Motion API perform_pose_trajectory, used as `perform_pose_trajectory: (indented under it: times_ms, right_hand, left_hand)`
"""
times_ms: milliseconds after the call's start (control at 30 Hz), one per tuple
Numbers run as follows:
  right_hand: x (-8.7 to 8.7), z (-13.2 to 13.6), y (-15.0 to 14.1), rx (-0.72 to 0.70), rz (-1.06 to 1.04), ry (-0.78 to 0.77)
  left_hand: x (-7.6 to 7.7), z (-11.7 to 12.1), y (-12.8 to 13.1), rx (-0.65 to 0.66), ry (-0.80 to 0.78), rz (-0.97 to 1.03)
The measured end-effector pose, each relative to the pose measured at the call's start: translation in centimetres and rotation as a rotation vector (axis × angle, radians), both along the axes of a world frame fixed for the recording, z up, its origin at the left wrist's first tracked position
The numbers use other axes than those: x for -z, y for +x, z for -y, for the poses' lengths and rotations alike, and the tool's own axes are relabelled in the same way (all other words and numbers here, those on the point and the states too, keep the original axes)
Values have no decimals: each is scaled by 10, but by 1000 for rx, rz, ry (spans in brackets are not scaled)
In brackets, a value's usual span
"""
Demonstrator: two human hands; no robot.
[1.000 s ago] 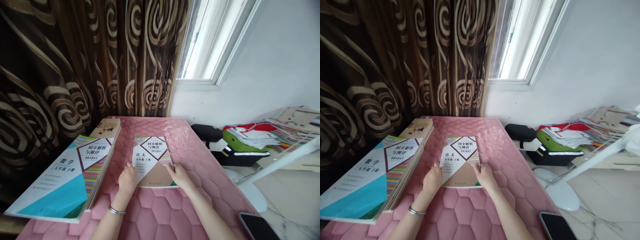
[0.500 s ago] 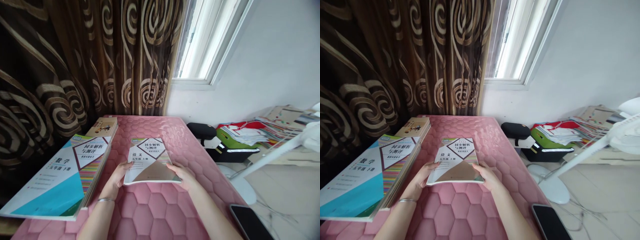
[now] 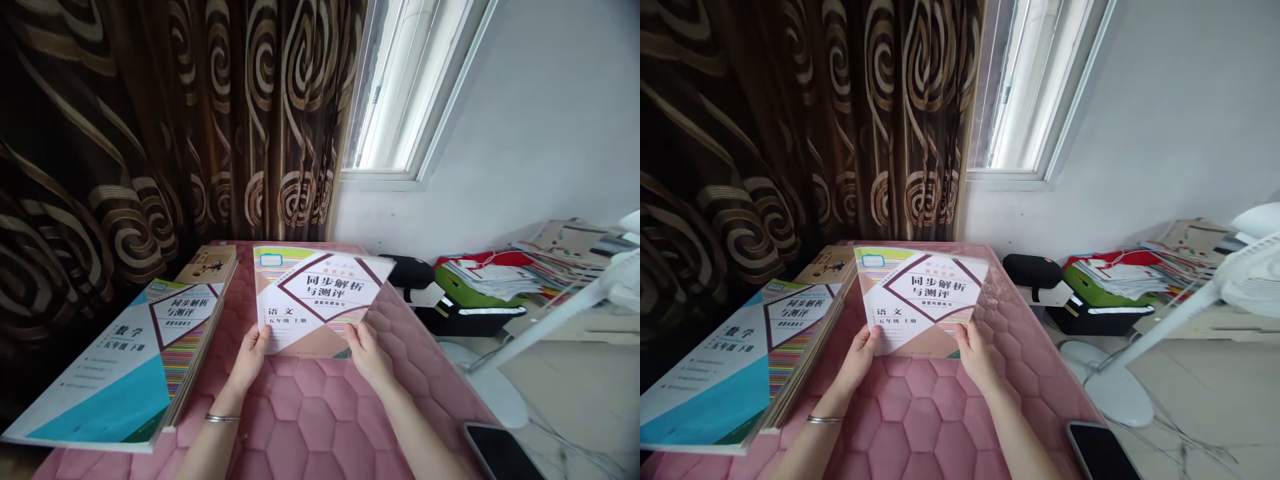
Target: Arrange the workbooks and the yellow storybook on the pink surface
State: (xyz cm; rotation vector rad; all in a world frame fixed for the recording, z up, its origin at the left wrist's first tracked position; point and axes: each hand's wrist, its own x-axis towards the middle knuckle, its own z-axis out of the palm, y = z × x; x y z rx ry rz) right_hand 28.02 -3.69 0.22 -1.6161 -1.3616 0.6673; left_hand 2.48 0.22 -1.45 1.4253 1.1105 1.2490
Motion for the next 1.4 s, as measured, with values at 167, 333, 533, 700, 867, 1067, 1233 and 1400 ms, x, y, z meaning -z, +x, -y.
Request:
perform_pose_trajectory:
  times_ms: [167,333,533,700,867,1067,1233,1400]
  right_hand:
    - [4,5,-5,29,-6,-7]
    - [9,1,4,-5,91,76]
    - [3,3,13,-118,98,11]
    - [-31,29,-21,-126,43,-32]
    - [-51,43,-110,-293,-36,67]
    - [-43,33,-230,-426,-66,122]
    - [-37,19,-287,-445,99,65]
    - [-36,10,-292,-487,333,-18]
  left_hand:
    - [11,1,1,-28,23,-21]
    - [1,0,9,-138,15,-40]
    - [-41,21,8,-258,-78,-362]
    - [-90,46,-36,-259,-24,-530]
    - [-125,53,-127,-266,-53,-815]
    - [-128,56,-233,-429,-182,-1058]
    - [-105,56,-279,-544,-301,-1231]
    - [-78,55,-292,-560,-197,-1330]
